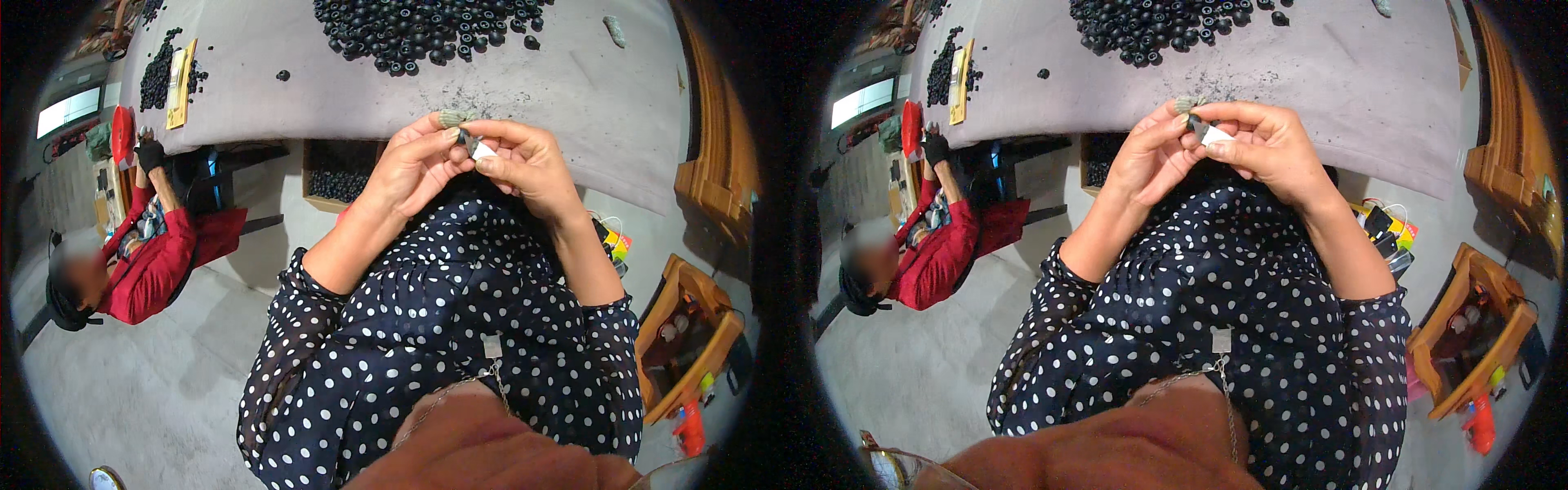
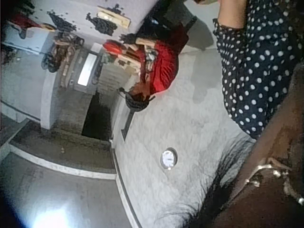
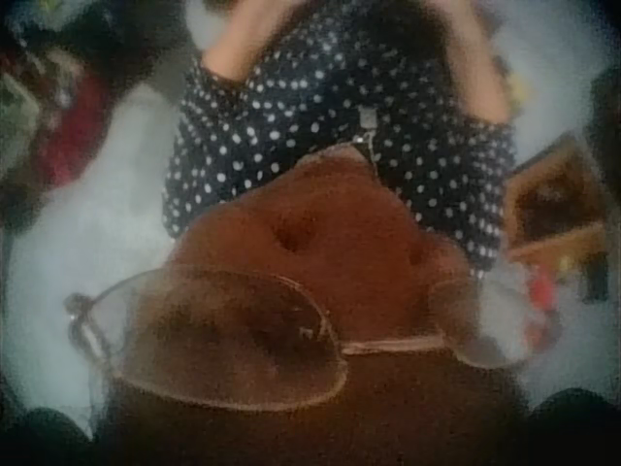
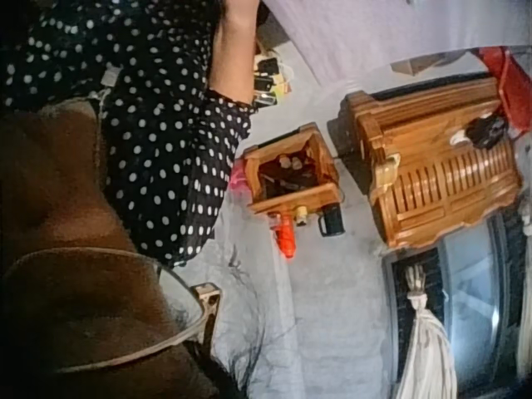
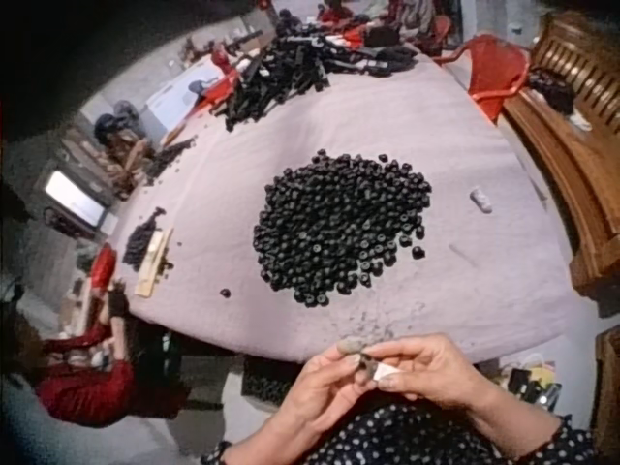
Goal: The person puts on eyeglasses, then repeatedly takes black components from a pile on the table, trims each component with a small blade, and places the trimmed components onto the table.
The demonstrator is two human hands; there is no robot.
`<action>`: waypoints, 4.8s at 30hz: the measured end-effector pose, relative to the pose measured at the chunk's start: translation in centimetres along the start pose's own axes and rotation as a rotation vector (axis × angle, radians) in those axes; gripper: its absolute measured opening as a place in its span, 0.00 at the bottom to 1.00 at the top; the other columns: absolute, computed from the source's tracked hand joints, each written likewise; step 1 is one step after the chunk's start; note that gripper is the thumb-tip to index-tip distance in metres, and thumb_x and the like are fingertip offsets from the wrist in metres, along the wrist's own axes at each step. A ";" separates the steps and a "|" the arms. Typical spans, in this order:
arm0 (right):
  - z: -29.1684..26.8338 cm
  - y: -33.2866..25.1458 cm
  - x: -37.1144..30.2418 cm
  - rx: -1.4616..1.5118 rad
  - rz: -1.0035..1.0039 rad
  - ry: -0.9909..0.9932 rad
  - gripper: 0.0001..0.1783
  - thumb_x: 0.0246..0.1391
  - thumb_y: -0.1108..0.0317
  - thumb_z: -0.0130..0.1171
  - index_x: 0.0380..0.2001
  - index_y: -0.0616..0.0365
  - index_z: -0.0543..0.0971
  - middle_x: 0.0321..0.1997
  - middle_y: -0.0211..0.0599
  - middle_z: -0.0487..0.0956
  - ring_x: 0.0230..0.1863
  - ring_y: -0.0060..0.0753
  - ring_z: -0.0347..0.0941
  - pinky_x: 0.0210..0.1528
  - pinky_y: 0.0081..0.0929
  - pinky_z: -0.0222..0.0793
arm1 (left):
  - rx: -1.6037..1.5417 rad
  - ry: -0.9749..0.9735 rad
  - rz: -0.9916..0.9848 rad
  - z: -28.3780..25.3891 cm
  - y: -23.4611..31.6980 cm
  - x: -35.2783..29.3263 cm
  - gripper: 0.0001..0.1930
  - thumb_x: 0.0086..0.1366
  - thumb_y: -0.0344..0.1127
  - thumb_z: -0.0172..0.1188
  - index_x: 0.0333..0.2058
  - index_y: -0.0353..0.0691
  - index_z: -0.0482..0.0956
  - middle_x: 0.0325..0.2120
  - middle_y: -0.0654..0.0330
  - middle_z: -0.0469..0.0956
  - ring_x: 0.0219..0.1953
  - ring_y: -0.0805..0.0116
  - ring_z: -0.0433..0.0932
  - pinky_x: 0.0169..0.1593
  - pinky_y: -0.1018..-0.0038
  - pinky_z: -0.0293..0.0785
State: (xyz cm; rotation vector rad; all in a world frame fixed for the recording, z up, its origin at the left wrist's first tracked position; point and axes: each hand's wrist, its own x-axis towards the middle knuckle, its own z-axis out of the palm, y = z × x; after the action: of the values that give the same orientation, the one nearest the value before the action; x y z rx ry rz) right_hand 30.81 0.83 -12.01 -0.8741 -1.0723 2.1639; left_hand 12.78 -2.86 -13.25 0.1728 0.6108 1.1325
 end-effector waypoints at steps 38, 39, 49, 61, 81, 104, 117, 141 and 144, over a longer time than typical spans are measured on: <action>-0.5 -0.1 0.0 0.028 -0.012 -0.068 0.23 0.49 0.69 0.63 0.49 0.61 0.72 0.32 0.26 0.76 0.26 0.08 0.67 0.22 0.06 0.60 | 0.018 0.005 0.031 0.1 -0.2 0.3 0.09 0.60 0.27 0.56 0.40 0.35 0.73 0.32 0.58 0.76 0.30 0.72 0.75 0.39 0.74 0.77; -0.5 -0.1 0.0 0.018 -0.016 -0.063 0.23 0.49 0.69 0.63 0.49 0.61 0.72 0.32 0.26 0.76 0.27 0.08 0.67 0.22 0.06 0.60 | 0.018 0.005 0.030 0.1 -0.2 0.4 0.09 0.60 0.27 0.56 0.40 0.35 0.73 0.32 0.58 0.76 0.30 0.72 0.75 0.39 0.74 0.77; -0.8 0.1 0.4 0.028 0.013 -0.072 0.21 0.48 0.72 0.62 0.47 0.62 0.73 0.31 0.28 0.76 0.21 0.09 0.65 0.20 0.06 0.58 | 0.109 0.079 0.054 0.7 0.8 -0.5 0.10 0.60 0.26 0.57 0.41 0.34 0.73 0.30 0.58 0.77 0.28 0.72 0.76 0.35 0.74 0.78; -0.1 -0.8 0.3 -0.217 -0.154 0.201 0.21 0.49 0.78 0.57 0.49 0.63 0.72 0.34 0.27 0.74 0.25 0.11 0.65 0.23 0.08 0.59 | 1.254 0.722 0.863 -9.3 14.4 -1.6 0.08 0.55 0.27 0.62 0.35 0.34 0.80 0.29 0.62 0.80 0.31 0.78 0.76 0.37 0.82 0.71; -0.5 -0.3 0.0 -0.260 -0.146 0.216 0.18 0.51 0.77 0.57 0.48 0.63 0.73 0.37 0.27 0.75 0.28 0.09 0.65 0.27 0.08 0.59 | 1.820 0.360 1.067 -4.3 9.0 3.6 0.10 0.52 0.28 0.64 0.34 0.35 0.75 0.29 0.55 0.75 0.28 0.63 0.75 0.32 0.74 0.72; 0.1 -0.3 -0.4 -0.170 -0.120 0.145 0.19 0.50 0.78 0.57 0.48 0.63 0.73 0.39 0.27 0.74 0.34 0.12 0.67 0.34 0.11 0.63 | 0.376 0.140 0.219 -0.2 3.7 -0.8 0.09 0.62 0.27 0.54 0.40 0.33 0.75 0.31 0.59 0.77 0.30 0.74 0.77 0.39 0.76 0.77; 0.4 0.0 -0.4 -0.159 -0.200 0.051 0.21 0.51 0.77 0.57 0.50 0.65 0.71 0.41 0.30 0.73 0.42 0.18 0.69 0.48 0.17 0.65 | 0.238 0.137 0.071 1.3 1.6 -0.7 0.07 0.63 0.29 0.54 0.38 0.34 0.74 0.31 0.58 0.79 0.31 0.73 0.78 0.38 0.76 0.77; 0.9 0.5 -0.1 -0.165 -0.222 0.002 0.23 0.49 0.76 0.58 0.51 0.64 0.70 0.38 0.29 0.72 0.40 0.18 0.69 0.45 0.16 0.66 | 0.110 0.073 0.026 0.0 0.6 -0.6 0.10 0.63 0.31 0.53 0.42 0.37 0.73 0.37 0.58 0.77 0.39 0.69 0.77 0.44 0.70 0.75; 0.7 0.6 0.0 -0.174 -0.213 0.000 0.23 0.49 0.75 0.59 0.50 0.63 0.71 0.38 0.29 0.72 0.40 0.17 0.69 0.45 0.15 0.66 | 0.102 0.064 0.010 0.1 0.6 -0.7 0.10 0.64 0.32 0.53 0.43 0.37 0.73 0.37 0.59 0.77 0.39 0.70 0.76 0.44 0.72 0.74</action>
State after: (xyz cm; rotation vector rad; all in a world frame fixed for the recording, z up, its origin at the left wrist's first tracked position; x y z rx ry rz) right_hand 30.15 0.18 -12.14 -0.7964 -1.3066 1.9172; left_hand 12.16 -3.17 -12.65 0.2277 0.7257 1.1202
